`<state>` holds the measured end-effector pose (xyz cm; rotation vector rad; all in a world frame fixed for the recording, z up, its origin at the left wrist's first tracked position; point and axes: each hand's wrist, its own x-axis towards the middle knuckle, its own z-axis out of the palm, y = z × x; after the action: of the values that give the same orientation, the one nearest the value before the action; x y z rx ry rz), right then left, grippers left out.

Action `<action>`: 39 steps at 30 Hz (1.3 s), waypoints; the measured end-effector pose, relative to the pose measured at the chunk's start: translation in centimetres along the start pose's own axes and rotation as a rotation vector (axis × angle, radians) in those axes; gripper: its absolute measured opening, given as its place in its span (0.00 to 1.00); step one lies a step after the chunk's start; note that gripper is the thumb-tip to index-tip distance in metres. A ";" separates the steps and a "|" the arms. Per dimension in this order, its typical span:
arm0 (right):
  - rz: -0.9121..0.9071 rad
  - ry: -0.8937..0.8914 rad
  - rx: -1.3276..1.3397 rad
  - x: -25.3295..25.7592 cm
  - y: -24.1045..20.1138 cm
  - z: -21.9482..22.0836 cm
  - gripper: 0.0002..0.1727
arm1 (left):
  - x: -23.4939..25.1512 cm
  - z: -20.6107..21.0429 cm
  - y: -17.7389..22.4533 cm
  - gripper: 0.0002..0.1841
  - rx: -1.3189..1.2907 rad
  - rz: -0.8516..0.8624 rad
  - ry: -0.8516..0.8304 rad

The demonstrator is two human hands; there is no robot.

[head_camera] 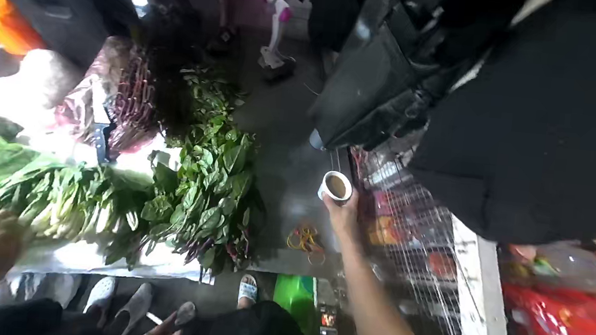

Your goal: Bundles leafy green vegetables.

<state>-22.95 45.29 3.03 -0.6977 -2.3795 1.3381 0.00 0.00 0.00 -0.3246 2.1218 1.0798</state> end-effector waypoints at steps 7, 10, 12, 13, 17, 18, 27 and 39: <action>0.067 0.015 -0.102 5.3 0.3 3.6 0.44 | -7.8 -1.2 11.6 0.27 -0.238 0.050 0.042; 0.079 0.005 -0.055 6.9 1.4 5.0 0.47 | -9.1 -1.4 14.0 0.27 -0.244 0.003 0.043; 0.086 0.014 -0.022 8.0 2.2 6.0 0.49 | -9.8 -1.7 15.7 0.26 -0.247 -0.064 0.051; 0.090 0.014 -0.012 8.3 2.3 6.3 0.51 | -9.9 -1.6 15.3 0.27 -0.256 -0.075 0.054; 0.110 0.009 0.032 9.5 3.0 7.0 0.53 | -8.6 2.1 6.2 0.33 -0.230 0.164 0.174; 0.117 0.008 0.038 9.6 3.1 7.2 0.53 | -8.7 2.2 5.9 0.34 -0.239 0.179 0.169; 0.191 -0.042 0.068 9.5 3.8 7.8 0.53 | -9.5 0.9 9.7 0.37 -0.265 0.441 0.091; 0.116 -0.138 0.153 -2.3 3.4 1.5 0.36 | -10.4 -3.0 21.1 0.55 -0.549 1.121 -0.557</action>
<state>-20.89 44.45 -0.79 -0.7311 -2.3402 1.6466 -4.88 9.73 21.04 0.9423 1.3793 2.0585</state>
